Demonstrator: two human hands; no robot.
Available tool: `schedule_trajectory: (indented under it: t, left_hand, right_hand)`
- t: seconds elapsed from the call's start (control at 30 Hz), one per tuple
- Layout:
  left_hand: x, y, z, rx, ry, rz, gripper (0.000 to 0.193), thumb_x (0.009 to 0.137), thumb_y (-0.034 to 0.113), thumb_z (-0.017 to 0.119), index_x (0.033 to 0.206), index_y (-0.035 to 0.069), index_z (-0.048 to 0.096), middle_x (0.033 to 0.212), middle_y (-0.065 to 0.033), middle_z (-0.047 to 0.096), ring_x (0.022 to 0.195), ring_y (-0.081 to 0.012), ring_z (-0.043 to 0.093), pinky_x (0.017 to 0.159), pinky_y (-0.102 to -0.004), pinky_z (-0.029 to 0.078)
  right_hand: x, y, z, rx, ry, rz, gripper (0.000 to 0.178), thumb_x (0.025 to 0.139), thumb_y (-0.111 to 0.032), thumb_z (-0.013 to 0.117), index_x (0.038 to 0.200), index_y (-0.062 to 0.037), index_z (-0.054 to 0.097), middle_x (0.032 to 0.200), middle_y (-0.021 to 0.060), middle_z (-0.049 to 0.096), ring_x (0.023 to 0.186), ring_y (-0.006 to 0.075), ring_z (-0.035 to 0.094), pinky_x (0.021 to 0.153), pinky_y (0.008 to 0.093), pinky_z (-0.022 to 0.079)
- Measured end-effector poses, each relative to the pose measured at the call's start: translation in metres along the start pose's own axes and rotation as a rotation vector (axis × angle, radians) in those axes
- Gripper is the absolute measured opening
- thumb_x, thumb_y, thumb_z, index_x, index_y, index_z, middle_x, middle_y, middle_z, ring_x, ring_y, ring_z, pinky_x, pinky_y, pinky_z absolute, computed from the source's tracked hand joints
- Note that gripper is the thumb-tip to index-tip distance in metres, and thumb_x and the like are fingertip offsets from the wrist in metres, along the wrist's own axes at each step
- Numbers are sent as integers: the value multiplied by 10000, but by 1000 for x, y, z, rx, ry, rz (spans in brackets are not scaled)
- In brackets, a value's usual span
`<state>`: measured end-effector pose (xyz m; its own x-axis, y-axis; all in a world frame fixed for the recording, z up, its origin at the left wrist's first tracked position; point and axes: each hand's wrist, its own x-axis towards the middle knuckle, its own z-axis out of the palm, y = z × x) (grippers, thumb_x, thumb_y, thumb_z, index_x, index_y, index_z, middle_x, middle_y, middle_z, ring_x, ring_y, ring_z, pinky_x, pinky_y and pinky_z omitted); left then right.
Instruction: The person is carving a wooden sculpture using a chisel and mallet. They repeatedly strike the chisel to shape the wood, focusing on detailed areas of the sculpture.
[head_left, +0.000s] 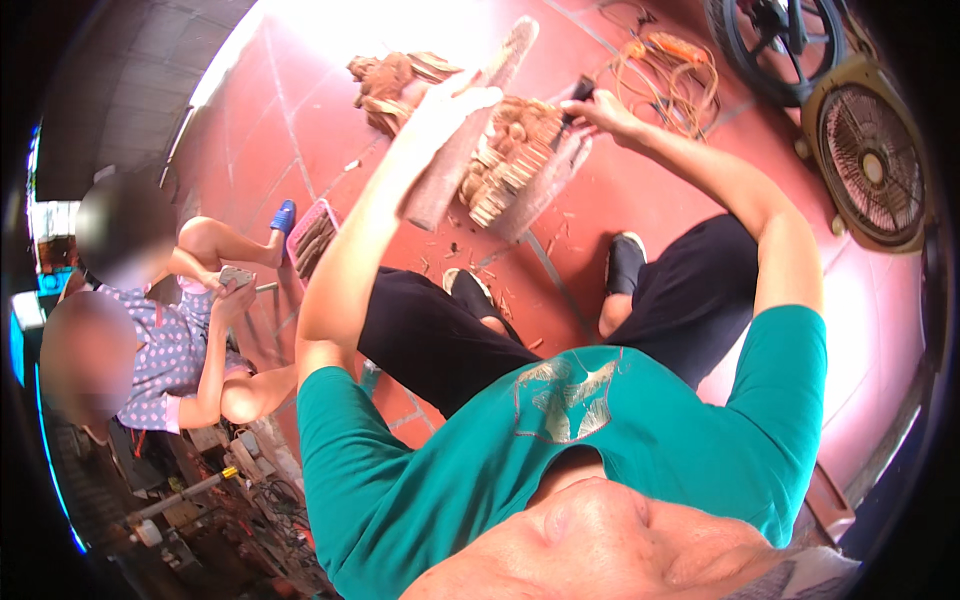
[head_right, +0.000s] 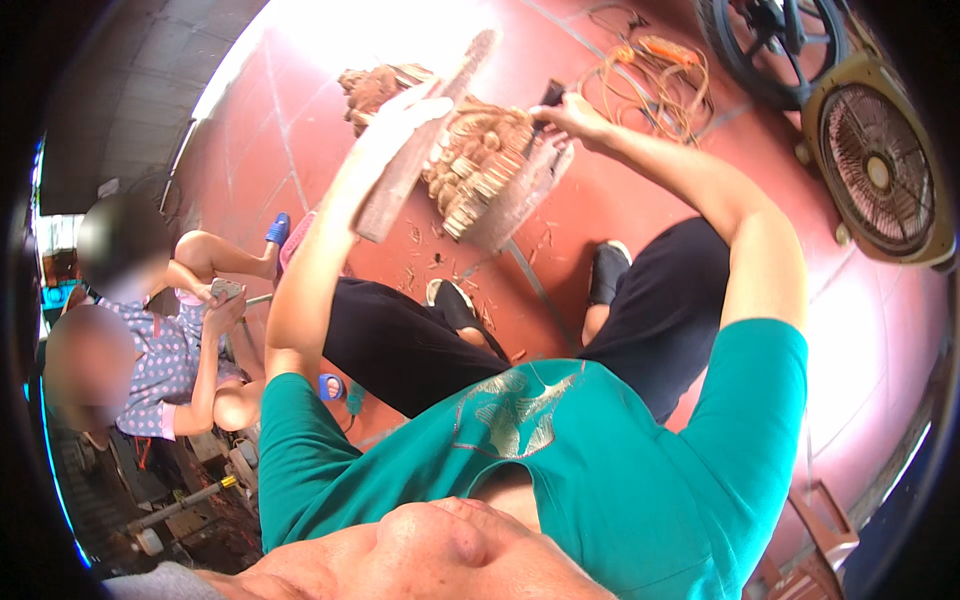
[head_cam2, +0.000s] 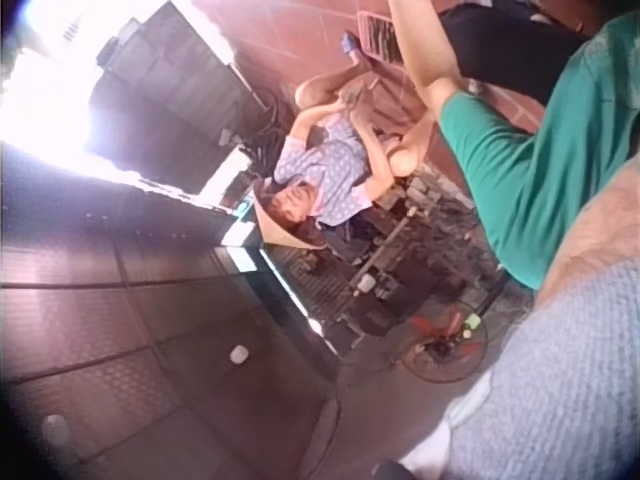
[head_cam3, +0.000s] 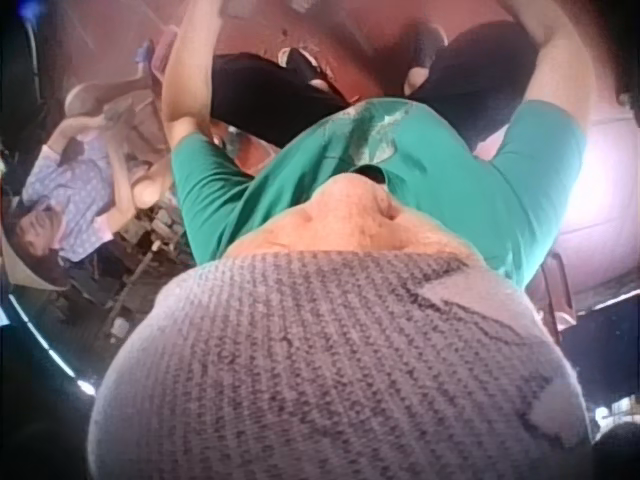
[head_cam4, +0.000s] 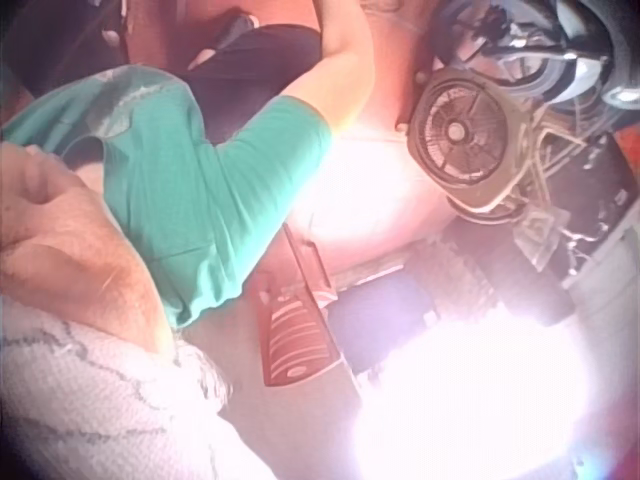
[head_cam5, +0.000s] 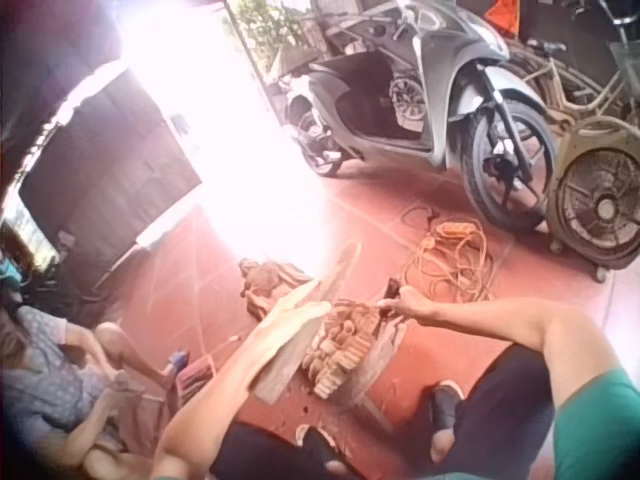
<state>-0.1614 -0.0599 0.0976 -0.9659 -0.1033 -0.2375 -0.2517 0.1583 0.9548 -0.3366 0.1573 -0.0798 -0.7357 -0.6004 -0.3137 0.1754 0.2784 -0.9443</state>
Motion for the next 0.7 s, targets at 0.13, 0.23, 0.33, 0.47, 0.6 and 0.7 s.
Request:
schedule_trajectory:
  t: [0.13,0.23,0.33,0.47,0.6,0.7]
  left_hand:
    - [-10,-16,-18,-381,-80,37,365,929,322,691,1180,82,578,907,-43,615,708,-119,617,589,-248,519]
    - [-46,-17,-20,-568,-76,7,302,979,329,636,1164,106,551,904,-27,596,744,-120,617,630,-240,522]
    - [-53,-23,-14,-630,-110,57,304,997,331,615,1173,93,549,899,-30,601,751,-124,617,640,-246,527]
    - [-79,-6,1,-715,-83,-46,342,1005,350,600,1194,70,545,904,-60,585,728,-124,601,623,-242,521]
    - [-94,-9,-9,-744,-77,-100,371,1007,352,597,1231,65,522,902,-72,563,712,-111,573,593,-217,502]
    - [-96,-15,-20,-785,-29,-146,390,1011,340,593,1261,49,519,897,-81,553,647,-106,538,534,-203,480]
  right_hand:
    - [-6,-11,4,-20,-70,-24,498,885,-397,719,1113,40,652,996,142,701,791,206,717,604,285,601]
    - [4,-7,23,-1,-103,-9,404,870,-370,720,972,16,660,847,110,696,687,195,707,513,292,561]
    - [-1,-8,25,-24,-77,-92,407,886,-385,686,966,13,669,860,88,709,681,160,689,583,294,570]
    - [-4,-21,29,-26,-83,-92,316,909,-313,628,1001,-11,628,883,93,705,786,152,695,704,310,565]
    - [-17,-46,43,-34,-168,-120,235,893,-214,605,1040,-45,532,802,67,647,686,144,655,603,289,532]
    - [-11,-43,53,-46,-304,-105,239,858,-130,635,1052,-59,515,732,10,556,576,113,562,524,250,467]
